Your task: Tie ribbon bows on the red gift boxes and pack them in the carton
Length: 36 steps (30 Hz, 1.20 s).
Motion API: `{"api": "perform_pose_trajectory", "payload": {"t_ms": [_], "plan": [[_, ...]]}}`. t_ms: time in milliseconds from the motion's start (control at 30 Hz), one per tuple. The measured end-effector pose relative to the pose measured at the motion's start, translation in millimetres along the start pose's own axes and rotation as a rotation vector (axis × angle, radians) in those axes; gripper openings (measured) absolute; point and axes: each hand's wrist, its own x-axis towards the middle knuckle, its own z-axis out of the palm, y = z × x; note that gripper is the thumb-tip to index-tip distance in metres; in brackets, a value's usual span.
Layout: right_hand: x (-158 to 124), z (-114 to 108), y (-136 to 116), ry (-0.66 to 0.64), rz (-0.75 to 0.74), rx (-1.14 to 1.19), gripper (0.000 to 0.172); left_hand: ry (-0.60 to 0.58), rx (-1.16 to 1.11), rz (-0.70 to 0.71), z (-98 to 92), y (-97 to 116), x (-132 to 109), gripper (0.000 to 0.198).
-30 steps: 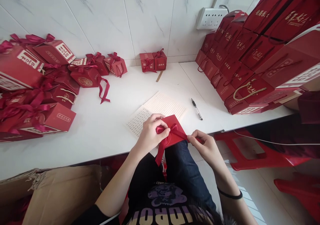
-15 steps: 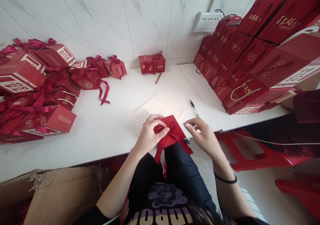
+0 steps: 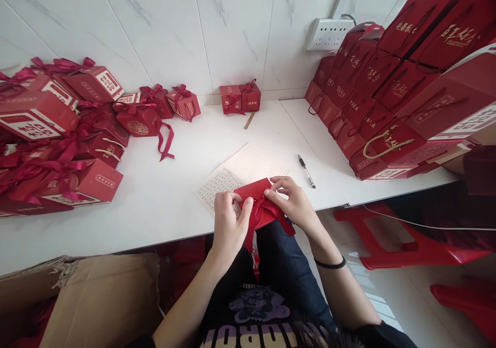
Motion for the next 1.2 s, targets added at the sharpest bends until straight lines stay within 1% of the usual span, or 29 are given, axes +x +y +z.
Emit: {"api": "perform_pose_trajectory", "payload": {"t_ms": [67,200,267,367,600,700,767,800,833,867,900,933,967,1000,1033,1067,1100,1133,1200], "plan": [[-1,5,-1,0.004,0.053,0.097,0.032,0.001,-0.024,-0.002,1.1,2,1,0.023],[-5,11,-1,0.033,0.154,0.301,0.035,0.078,-0.032,0.027,4.3,4,1,0.022],[-7,11,0,0.058,0.196,0.359,0.036,0.089,-0.029,0.027,7.0,3,0,0.021],[-9,9,1,0.084,0.237,0.414,0.036,0.103,-0.015,0.046,11.6,-2,-2,0.02],[-8,9,9,0.083,0.287,0.549,0.036,0.194,-0.004,0.108,19.4,-10,-6,0.018],[-6,9,14,0.079,0.305,0.588,0.038,0.192,-0.03,0.11,19.8,-10,-5,0.018],[-8,8,14,0.093,0.281,0.531,0.037,0.164,-0.062,0.096,18.5,-9,-4,0.02],[-10,7,12,0.142,0.227,0.458,0.035,0.143,-0.079,0.083,17.3,-9,-4,0.021],[-13,6,9,0.218,0.134,0.349,0.031,0.12,-0.097,0.071,16.0,-8,-3,0.022],[-18,5,5,0.295,0.0,0.209,0.026,0.097,-0.116,0.059,14.6,-8,-3,0.023],[-23,5,0,0.336,-0.175,0.057,0.022,0.077,-0.136,0.047,13.2,-8,-2,0.025],[-29,5,-5,0.316,-0.373,-0.096,0.021,0.062,-0.158,0.035,11.8,-8,-1,0.026],[-35,6,-9,0.234,-0.566,-0.241,0.023,0.051,-0.181,0.018,10.6,-8,0,0.028],[-41,8,-12,0.109,-0.725,-0.37,0.027,0.038,-0.207,-0.005,9.5,-8,1,0.029],[-46,10,-14,-0.02,-0.835,-0.477,0.03,0.029,-0.23,-0.033,8.6,-8,1,0.03],[-50,13,-14,-0.106,-0.894,-0.562,0.03,0.02,-0.251,-0.062,7.9,-8,2,0.031],[-53,17,-14,-0.14,-0.913,-0.631,0.027,0.01,-0.266,-0.089,7.4,-8,3,0.032],[-55,20,-12,-0.132,-0.908,-0.675,0.024,-0.002,-0.277,-0.109,7.2,-9,3,0.032],[-56,25,-6,-0.064,-0.906,-0.675,0.021,-0.016,-0.278,-0.118,7.6,-10,4,0.031]]}}
